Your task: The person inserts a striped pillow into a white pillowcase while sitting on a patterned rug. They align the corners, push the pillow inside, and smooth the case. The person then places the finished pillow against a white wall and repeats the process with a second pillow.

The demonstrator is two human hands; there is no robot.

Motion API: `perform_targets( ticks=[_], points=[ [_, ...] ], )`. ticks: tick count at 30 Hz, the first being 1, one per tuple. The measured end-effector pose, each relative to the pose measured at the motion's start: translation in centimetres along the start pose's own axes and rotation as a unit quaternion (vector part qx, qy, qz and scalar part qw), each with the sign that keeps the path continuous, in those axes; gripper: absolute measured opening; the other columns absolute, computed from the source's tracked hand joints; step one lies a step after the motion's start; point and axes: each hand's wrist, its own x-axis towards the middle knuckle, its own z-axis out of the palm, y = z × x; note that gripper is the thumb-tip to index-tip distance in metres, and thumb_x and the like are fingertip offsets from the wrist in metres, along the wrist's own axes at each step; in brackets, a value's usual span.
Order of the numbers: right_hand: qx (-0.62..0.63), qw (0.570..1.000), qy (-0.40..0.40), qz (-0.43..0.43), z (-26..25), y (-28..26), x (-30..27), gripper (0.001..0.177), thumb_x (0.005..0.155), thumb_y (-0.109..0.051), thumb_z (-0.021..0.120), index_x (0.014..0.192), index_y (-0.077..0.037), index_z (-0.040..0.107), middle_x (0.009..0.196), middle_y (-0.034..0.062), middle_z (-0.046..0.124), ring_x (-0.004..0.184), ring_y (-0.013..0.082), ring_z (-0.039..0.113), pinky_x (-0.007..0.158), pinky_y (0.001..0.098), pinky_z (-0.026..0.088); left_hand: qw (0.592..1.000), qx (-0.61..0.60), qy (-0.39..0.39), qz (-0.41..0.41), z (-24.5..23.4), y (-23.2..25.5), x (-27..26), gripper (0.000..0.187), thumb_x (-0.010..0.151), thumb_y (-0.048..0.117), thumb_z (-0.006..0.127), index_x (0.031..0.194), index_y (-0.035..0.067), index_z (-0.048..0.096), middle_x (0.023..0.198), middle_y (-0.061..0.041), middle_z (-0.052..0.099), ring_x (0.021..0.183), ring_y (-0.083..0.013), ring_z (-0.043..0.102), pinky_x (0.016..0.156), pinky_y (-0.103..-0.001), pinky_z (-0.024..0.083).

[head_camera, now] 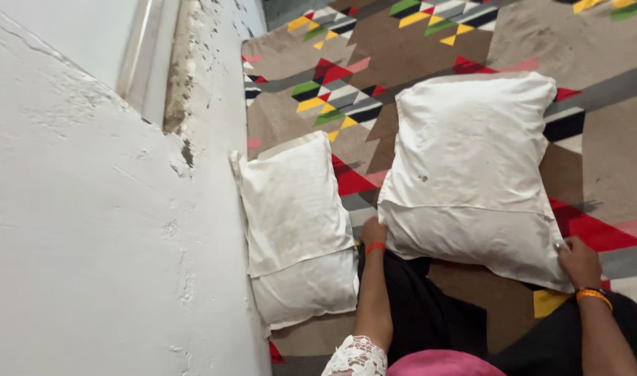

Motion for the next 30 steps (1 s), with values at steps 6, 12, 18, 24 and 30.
perform_targets(
  ticks=[6,12,18,24,30],
  points=[
    [-0.076,0.994,0.015,0.079,-0.8,-1.0,-1.1,0.024,0.093,-0.031,0.071,0.108,-0.013,0.072,0.110,0.0181,0.074,0.107,0.0440,0.066,0.093,0.0714,0.039,0.978,0.178,-0.049,-0.097,2.0,-0.5,1.0,0.023,0.096,0.020,0.058,0.108,0.012,0.075,0.120,-0.013,0.071,0.115,-0.0374,0.066,0.102,-0.082,0.031],
    [0.055,0.994,0.089,0.014,-2.5,-1.3,-1.9,0.019,0.102,-0.021,0.067,0.100,-0.002,0.065,0.105,0.0194,0.072,0.106,0.0372,0.067,0.102,0.0501,0.052,0.982,0.185,0.032,-0.012,3.3,-1.3,0.8,0.027,0.100,0.022,0.052,0.121,0.012,0.065,0.131,-0.010,0.061,0.125,-0.0324,0.060,0.101,-0.069,0.039],
    [0.181,0.981,0.072,-0.001,-1.6,-0.9,-0.8,0.025,0.107,-0.024,0.065,0.117,0.000,0.065,0.114,0.0196,0.072,0.106,0.0346,0.069,0.099,0.0462,0.052,0.954,0.152,0.188,0.177,4.1,-0.2,0.9,0.044,0.094,0.016,0.049,0.136,0.004,0.053,0.123,-0.015,0.061,0.119,-0.0325,0.061,0.099,-0.065,0.044],
    [0.144,0.988,0.027,-0.046,1.2,1.4,0.4,0.049,0.096,-0.037,0.070,0.126,0.002,0.067,0.120,0.0246,0.071,0.112,0.0411,0.068,0.096,0.0486,0.052,0.977,-0.067,0.174,0.099,3.4,1.0,1.3,0.045,0.096,0.012,0.053,0.141,0.004,0.052,0.133,-0.022,0.059,0.121,-0.0419,0.057,0.097,-0.053,0.049],
    [0.089,0.994,-0.040,0.056,0.2,-0.2,0.5,0.040,0.099,-0.041,0.066,0.117,-0.006,0.073,0.105,0.0251,0.076,0.102,0.0451,0.071,0.092,0.0520,0.055,0.989,-0.119,0.015,-0.085,1.5,0.4,2.1,0.032,0.094,0.034,0.067,0.118,0.013,0.064,0.115,-0.012,0.069,0.114,-0.0335,0.064,0.096,-0.047,0.051]
  ],
)
